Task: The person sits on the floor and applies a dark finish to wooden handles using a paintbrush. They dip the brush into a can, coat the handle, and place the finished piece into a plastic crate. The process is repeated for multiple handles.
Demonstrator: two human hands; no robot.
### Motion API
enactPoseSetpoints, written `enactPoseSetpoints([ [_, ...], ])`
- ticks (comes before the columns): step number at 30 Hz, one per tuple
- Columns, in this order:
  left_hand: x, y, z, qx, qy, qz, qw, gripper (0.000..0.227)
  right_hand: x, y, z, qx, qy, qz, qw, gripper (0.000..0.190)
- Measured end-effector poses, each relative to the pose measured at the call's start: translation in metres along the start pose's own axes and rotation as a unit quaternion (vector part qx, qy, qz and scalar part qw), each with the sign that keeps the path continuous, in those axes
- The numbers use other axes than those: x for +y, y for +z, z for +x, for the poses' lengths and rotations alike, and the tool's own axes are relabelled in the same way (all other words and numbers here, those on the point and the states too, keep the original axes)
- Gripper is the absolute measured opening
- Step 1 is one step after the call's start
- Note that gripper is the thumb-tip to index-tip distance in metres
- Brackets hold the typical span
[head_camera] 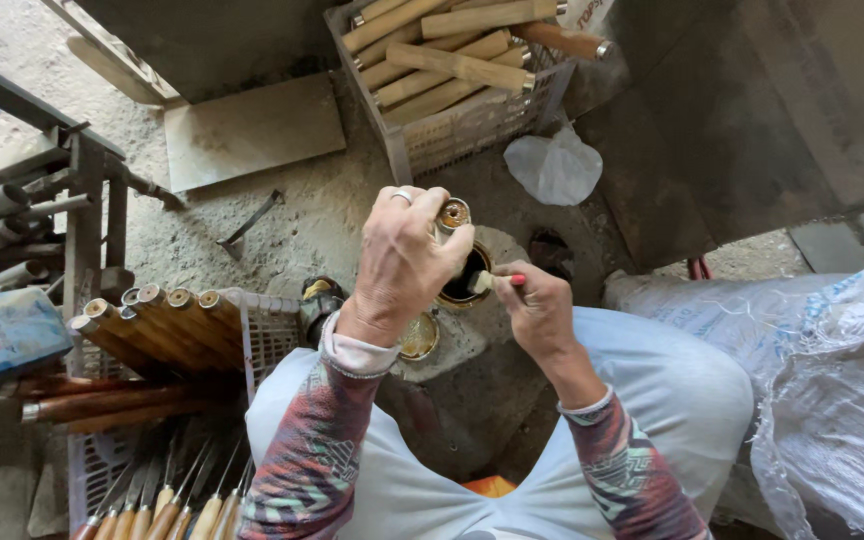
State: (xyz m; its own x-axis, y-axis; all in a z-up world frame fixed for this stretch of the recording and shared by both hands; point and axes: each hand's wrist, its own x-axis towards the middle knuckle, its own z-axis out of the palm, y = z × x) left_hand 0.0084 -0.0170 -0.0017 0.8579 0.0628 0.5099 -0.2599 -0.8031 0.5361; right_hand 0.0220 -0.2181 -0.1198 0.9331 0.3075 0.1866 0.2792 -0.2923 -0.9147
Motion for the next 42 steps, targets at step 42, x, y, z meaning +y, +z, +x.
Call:
enactPoseSetpoints([
  [42, 0.01, -0.018, -0.013, -0.078, 0.005, -0.013, 0.997, 0.03, -0.096, -0.054, -0.03, 0.059, -0.147, 0.007, 0.987, 0.014],
])
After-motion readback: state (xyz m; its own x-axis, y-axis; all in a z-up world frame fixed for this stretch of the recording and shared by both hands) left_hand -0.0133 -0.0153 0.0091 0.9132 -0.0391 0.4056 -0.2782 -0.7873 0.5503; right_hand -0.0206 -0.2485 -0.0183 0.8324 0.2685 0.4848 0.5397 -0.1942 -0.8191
